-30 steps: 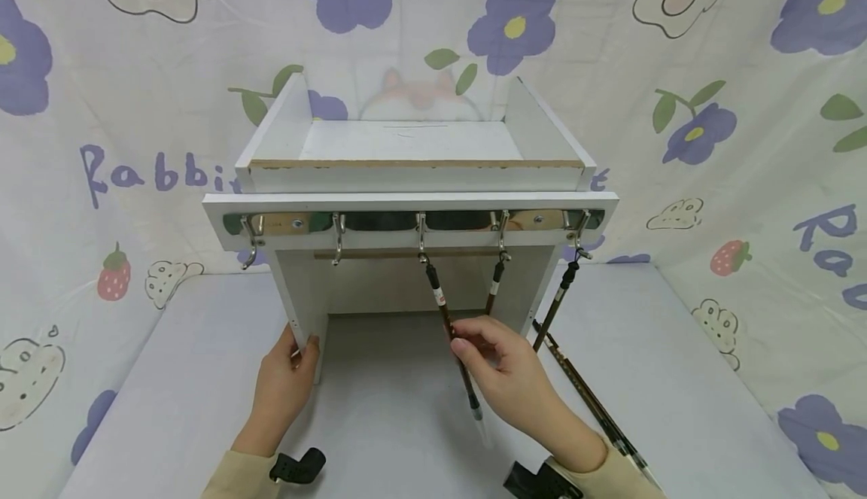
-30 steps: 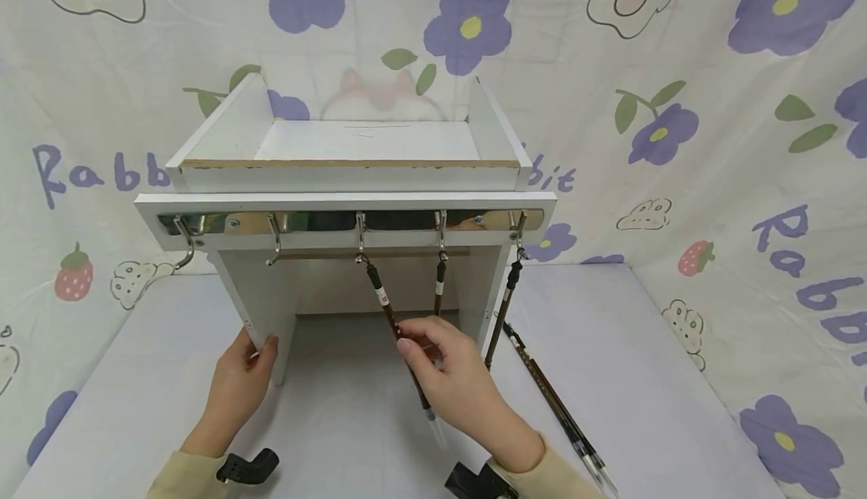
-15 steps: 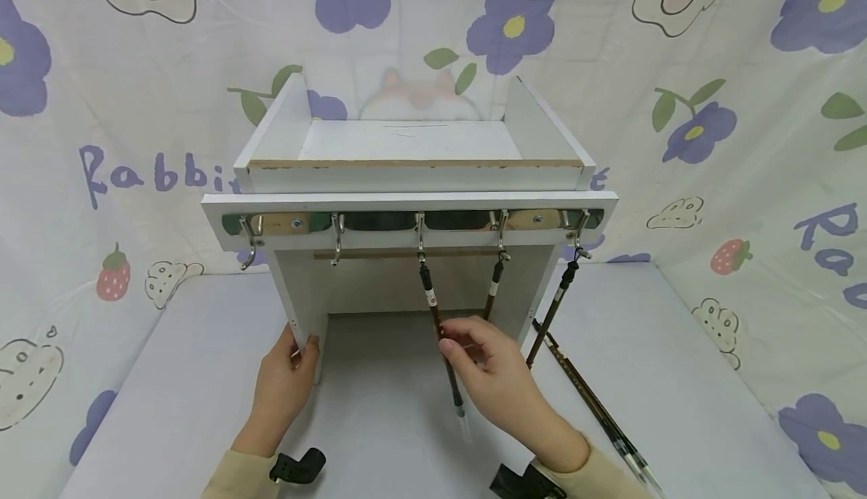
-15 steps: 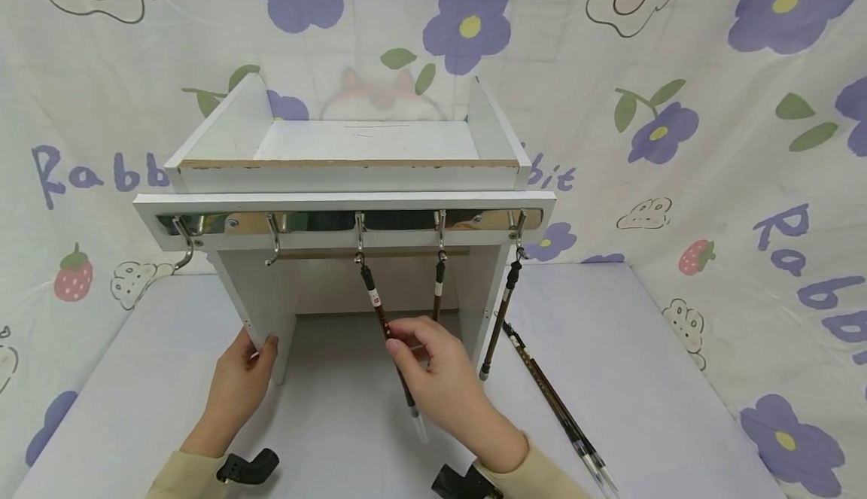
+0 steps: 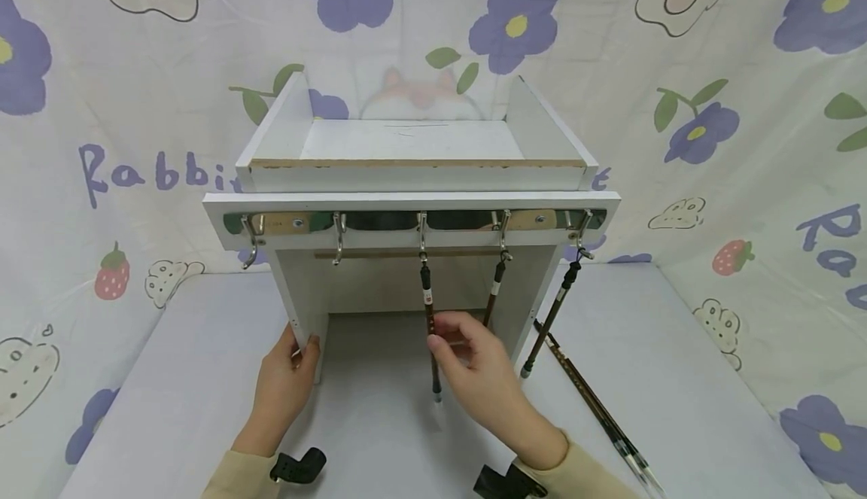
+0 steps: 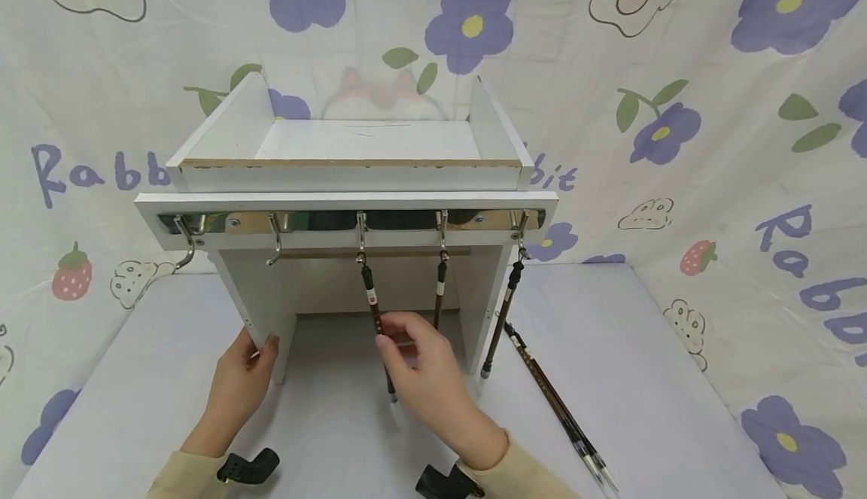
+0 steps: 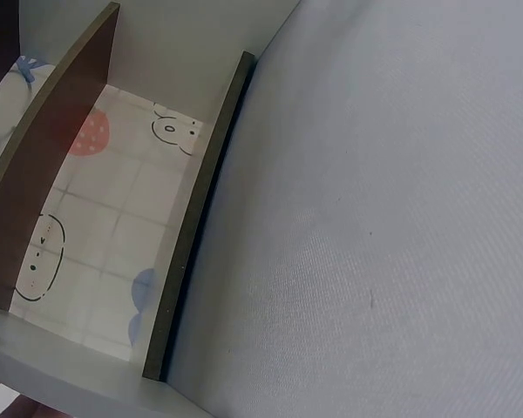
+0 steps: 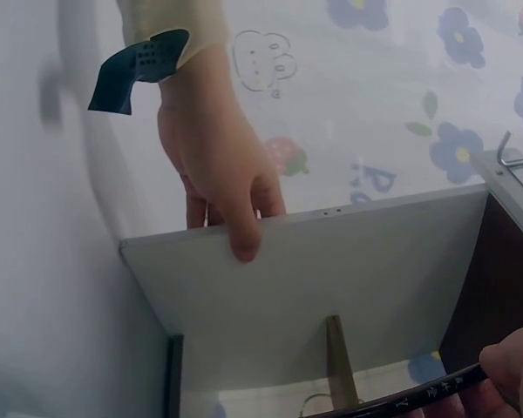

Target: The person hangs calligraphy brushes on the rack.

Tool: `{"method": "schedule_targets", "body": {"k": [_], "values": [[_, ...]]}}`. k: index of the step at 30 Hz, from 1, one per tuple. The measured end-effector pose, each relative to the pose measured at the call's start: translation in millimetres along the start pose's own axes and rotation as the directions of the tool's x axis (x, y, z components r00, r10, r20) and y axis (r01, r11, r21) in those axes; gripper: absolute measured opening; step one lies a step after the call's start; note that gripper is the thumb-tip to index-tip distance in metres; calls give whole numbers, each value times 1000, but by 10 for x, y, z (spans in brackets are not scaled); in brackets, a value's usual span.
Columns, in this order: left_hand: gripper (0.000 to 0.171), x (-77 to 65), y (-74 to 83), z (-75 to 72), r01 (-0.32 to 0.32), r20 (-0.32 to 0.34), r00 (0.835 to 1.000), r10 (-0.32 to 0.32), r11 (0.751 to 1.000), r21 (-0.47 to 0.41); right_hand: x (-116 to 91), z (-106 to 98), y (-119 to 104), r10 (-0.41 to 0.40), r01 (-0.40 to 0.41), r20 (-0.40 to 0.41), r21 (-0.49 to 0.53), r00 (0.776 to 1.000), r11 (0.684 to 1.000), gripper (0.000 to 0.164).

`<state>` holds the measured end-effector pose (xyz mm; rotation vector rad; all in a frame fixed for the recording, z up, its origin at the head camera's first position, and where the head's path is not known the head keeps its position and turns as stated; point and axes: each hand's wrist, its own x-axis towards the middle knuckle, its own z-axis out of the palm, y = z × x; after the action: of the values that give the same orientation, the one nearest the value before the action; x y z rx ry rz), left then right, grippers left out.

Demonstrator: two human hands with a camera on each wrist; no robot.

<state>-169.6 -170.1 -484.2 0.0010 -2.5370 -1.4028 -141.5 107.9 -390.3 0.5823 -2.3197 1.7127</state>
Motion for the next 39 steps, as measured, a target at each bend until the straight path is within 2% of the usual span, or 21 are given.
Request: {"method": "schedule_targets", "body": {"k": [7, 21, 24, 32, 39], "values": [[50, 6, -16, 1, 7, 6, 1000, -7, 1000, -12, 16, 49, -298, 4, -4, 7, 16, 1000, 1000, 19], [50, 3, 15, 13, -3, 4, 1000, 3, 1000, -3, 44, 67, -334, 20, -20, 0, 3, 1000, 1000, 20], [50, 4, 20, 11, -3, 5, 1000, 3, 1000, -2, 45, 70, -299, 22, -22, 3, 1, 1000, 1000, 21], [49, 10, 25, 8, -3, 0, 1000, 3, 1000, 0, 49, 70, -7, -23, 23, 18, 3, 1000, 1000, 27], [49, 1, 10, 5, -4, -2, 1000, 4, 1000, 1, -19, 28, 7, -26, 27, 27, -26, 999, 999, 29]]}}
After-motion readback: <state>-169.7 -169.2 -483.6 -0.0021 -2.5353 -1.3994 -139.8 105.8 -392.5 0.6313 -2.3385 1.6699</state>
